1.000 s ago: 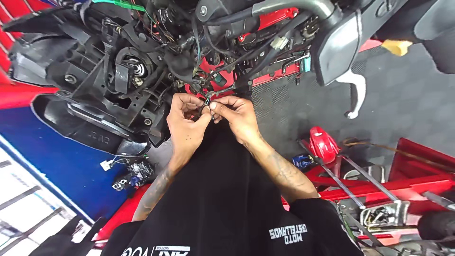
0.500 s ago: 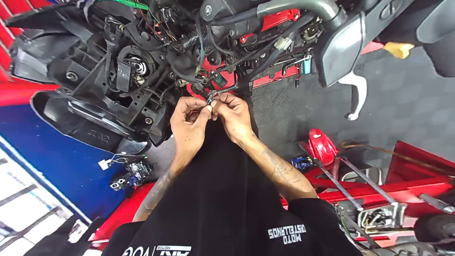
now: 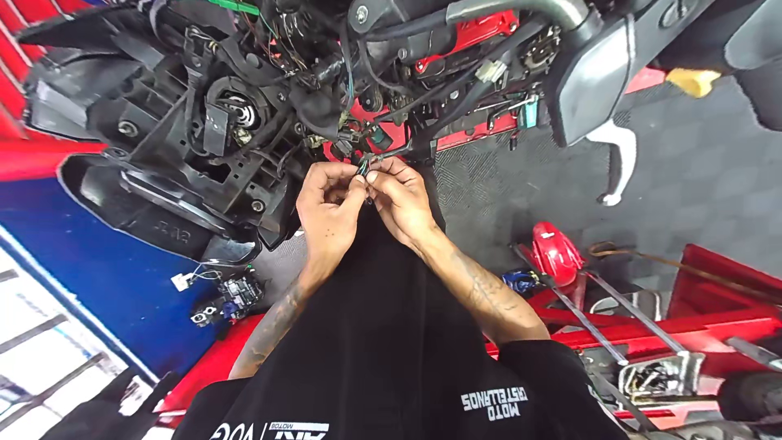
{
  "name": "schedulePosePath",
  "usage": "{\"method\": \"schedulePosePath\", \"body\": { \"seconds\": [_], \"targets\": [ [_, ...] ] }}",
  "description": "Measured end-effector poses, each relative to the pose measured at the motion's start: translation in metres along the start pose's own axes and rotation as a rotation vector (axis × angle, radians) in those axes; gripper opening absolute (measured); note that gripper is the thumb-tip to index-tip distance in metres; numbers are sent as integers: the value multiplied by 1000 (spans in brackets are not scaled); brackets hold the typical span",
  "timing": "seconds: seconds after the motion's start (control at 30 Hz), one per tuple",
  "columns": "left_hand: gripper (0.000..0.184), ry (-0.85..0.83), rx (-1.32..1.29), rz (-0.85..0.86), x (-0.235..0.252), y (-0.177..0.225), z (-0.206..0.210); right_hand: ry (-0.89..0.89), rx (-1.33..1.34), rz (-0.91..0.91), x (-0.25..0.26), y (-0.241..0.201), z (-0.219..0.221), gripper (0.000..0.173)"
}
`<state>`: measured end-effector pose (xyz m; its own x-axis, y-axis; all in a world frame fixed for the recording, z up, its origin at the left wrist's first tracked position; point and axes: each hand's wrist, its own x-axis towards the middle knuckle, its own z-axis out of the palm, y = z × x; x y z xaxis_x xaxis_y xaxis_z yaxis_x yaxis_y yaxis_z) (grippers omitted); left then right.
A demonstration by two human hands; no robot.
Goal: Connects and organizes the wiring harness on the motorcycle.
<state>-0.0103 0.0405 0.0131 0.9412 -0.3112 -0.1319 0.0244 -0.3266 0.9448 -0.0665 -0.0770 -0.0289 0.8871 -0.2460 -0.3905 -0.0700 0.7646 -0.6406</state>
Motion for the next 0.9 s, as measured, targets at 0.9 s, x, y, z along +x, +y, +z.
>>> {"method": "schedulePosePath", "body": {
  "seconds": [0.9],
  "targets": [
    [15, -29, -260, -136, -2, -14, 7, -3, 229, 141, 8, -5, -2, 32]
  ]
}}
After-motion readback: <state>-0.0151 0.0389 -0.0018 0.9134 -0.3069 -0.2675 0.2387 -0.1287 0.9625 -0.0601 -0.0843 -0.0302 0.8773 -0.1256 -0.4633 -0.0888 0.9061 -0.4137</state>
